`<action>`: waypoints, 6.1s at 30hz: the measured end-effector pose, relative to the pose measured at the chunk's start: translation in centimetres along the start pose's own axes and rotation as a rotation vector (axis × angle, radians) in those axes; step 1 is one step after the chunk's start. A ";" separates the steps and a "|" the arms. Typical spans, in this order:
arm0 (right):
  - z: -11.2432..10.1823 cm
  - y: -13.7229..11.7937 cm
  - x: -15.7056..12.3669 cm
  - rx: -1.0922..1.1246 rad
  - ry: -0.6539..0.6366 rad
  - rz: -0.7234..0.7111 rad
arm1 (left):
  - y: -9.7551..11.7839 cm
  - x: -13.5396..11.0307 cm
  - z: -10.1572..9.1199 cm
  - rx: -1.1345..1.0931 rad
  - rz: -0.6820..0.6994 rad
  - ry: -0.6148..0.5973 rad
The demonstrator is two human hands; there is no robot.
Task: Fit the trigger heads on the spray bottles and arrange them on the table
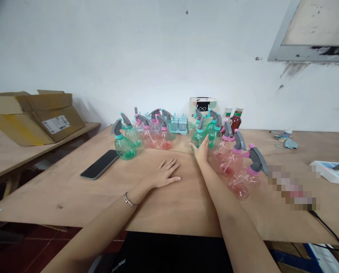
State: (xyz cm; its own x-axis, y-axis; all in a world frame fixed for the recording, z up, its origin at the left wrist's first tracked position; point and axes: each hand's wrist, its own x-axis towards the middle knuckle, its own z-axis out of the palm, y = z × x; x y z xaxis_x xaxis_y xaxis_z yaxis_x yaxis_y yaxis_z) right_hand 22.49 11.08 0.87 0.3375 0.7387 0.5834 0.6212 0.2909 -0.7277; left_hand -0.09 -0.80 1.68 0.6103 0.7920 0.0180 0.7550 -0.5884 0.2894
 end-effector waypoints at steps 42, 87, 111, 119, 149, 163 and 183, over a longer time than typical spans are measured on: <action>1.7 -15.7 3.4 0.969 -0.611 0.180 | 0.4 -0.2 -0.6 -0.012 0.003 0.001; -5.9 -11.8 -8.1 1.236 -0.874 0.510 | -1.2 0.9 1.4 0.090 0.034 0.096; -6.0 -12.3 -8.2 1.193 -0.803 0.514 | -1.9 1.2 2.3 0.181 0.056 0.137; -6.5 -12.9 -8.4 1.210 -0.774 0.446 | -2.0 1.0 2.2 0.123 0.074 0.124; -5.5 -0.4 -2.8 0.035 0.226 -0.256 | -0.5 0.2 0.4 0.018 0.005 0.007; -6.5 -4.1 -5.8 0.009 0.274 -0.620 | -0.4 0.1 -0.7 -0.085 0.022 0.272; -5.9 -5.8 -7.1 0.109 0.134 -0.634 | -11.9 -3.2 -5.4 -0.383 -0.875 1.212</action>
State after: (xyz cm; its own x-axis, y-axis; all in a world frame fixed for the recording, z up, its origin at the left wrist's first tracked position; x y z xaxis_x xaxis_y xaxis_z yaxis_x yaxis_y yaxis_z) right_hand 20.61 0.56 3.09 0.0186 0.3236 0.9460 0.6557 0.7103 -0.2559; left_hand -12.34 4.51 3.33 -0.6731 0.6201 0.4030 0.5407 0.0409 0.8402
